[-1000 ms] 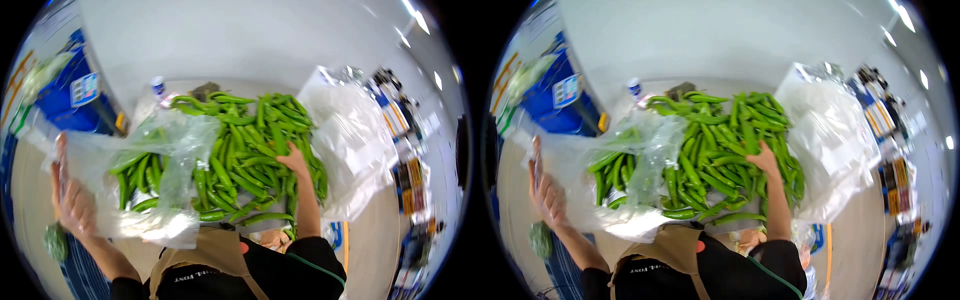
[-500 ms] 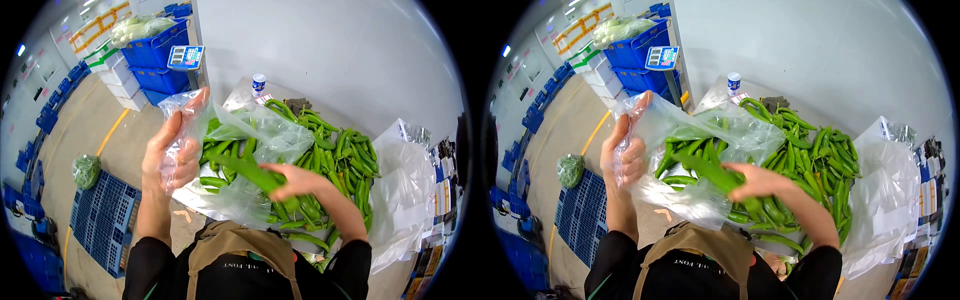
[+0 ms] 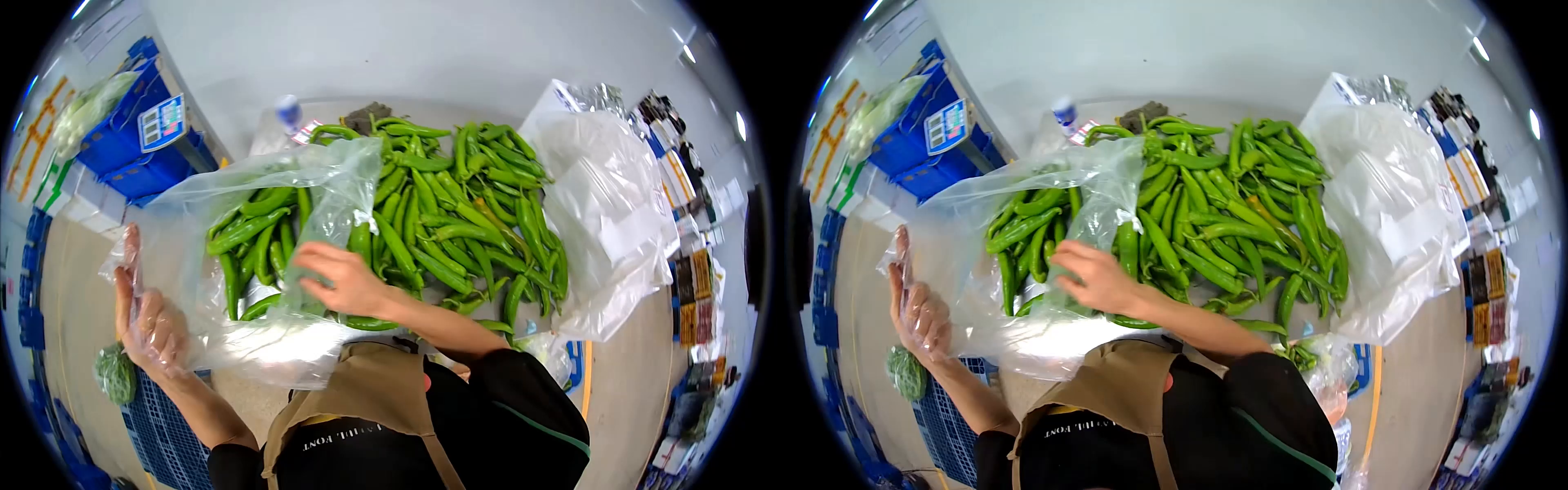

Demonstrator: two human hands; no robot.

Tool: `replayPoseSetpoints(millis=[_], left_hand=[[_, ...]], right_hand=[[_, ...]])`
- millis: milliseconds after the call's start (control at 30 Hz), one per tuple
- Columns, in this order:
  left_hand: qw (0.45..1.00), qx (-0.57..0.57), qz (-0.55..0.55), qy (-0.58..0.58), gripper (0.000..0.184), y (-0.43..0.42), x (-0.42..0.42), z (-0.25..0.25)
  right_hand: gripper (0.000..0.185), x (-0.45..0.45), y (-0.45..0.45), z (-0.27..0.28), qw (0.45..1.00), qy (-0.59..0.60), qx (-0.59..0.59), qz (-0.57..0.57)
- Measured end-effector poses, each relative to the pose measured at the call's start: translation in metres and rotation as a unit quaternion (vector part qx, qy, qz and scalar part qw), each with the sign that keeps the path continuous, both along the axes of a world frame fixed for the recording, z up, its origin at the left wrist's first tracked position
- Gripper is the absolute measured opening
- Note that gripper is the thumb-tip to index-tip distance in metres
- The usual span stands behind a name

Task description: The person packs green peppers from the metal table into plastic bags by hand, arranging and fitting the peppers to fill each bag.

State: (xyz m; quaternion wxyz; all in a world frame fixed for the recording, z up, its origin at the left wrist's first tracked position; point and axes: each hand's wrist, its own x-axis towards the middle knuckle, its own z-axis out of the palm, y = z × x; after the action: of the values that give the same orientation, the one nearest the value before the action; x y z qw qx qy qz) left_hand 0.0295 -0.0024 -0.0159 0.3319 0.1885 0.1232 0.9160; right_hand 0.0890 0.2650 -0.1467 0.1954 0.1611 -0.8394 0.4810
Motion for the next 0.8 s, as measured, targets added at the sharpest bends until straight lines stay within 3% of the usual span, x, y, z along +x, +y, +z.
replayPoseSetpoints(millis=[100,133,167,233,267,367,400,500,533,600,633,667,767,800], left_hand=[[0.999,0.027,-0.029,0.010,0.051,0.001,-0.006,-0.001],[0.999,0.035,-0.040,0.000,0.052,0.003,-0.007,-0.002],[0.998,0.038,-0.043,0.003,0.053,0.005,-0.009,-0.003],[0.998,0.045,-0.047,0.008,0.054,0.011,-0.013,-0.004],[0.998,0.048,-0.046,-0.009,0.052,0.017,-0.012,-0.002],[0.997,0.045,-0.050,-0.045,0.057,0.032,-0.009,0.006],[0.997,0.039,-0.053,-0.049,0.059,0.033,-0.010,0.004],[0.996,0.025,-0.052,-0.065,0.058,0.037,-0.008,0.007],[0.997,0.020,-0.053,-0.046,0.045,0.036,-0.009,0.005],[0.998,0.009,-0.058,0.018,0.031,0.030,-0.015,-0.002],[0.998,0.005,-0.054,0.035,0.039,0.026,-0.015,-0.005],[0.997,0.001,-0.049,0.052,0.050,0.023,-0.015,-0.007],[0.999,0.001,-0.022,0.029,0.051,0.021,-0.009,-0.006],[0.999,0.002,-0.026,0.027,0.051,0.020,-0.009,-0.007]], right_hand=[[0.056,0.034,0.064,-0.029,0.967,0.003,0.119,-0.226],[0.070,0.044,0.087,-0.034,0.948,-0.075,0.176,-0.254],[0.084,0.053,0.110,-0.040,0.920,-0.153,0.229,-0.279],[0.106,0.068,0.159,-0.071,0.929,-0.186,0.223,-0.229],[0.119,0.073,0.172,-0.070,0.906,-0.240,0.273,-0.216],[0.124,0.073,0.180,-0.074,0.855,-0.323,0.371,-0.164],[0.121,0.068,0.184,-0.081,0.854,-0.294,0.394,-0.171],[0.116,0.052,0.204,-0.090,0.869,-0.295,0.363,-0.165],[0.108,0.048,0.211,-0.095,0.906,-0.234,0.303,-0.178],[0.105,0.035,0.215,-0.104,0.914,-0.236,0.237,-0.232],[0.104,0.031,0.215,-0.108,0.915,-0.237,0.204,-0.257],[0.097,0.031,0.210,-0.113,0.908,-0.215,0.256,-0.254],[0.091,0.038,0.185,-0.098,0.878,-0.232,0.345,-0.237],[0.085,0.037,0.182,-0.107,0.884,-0.177,0.328,-0.282]])
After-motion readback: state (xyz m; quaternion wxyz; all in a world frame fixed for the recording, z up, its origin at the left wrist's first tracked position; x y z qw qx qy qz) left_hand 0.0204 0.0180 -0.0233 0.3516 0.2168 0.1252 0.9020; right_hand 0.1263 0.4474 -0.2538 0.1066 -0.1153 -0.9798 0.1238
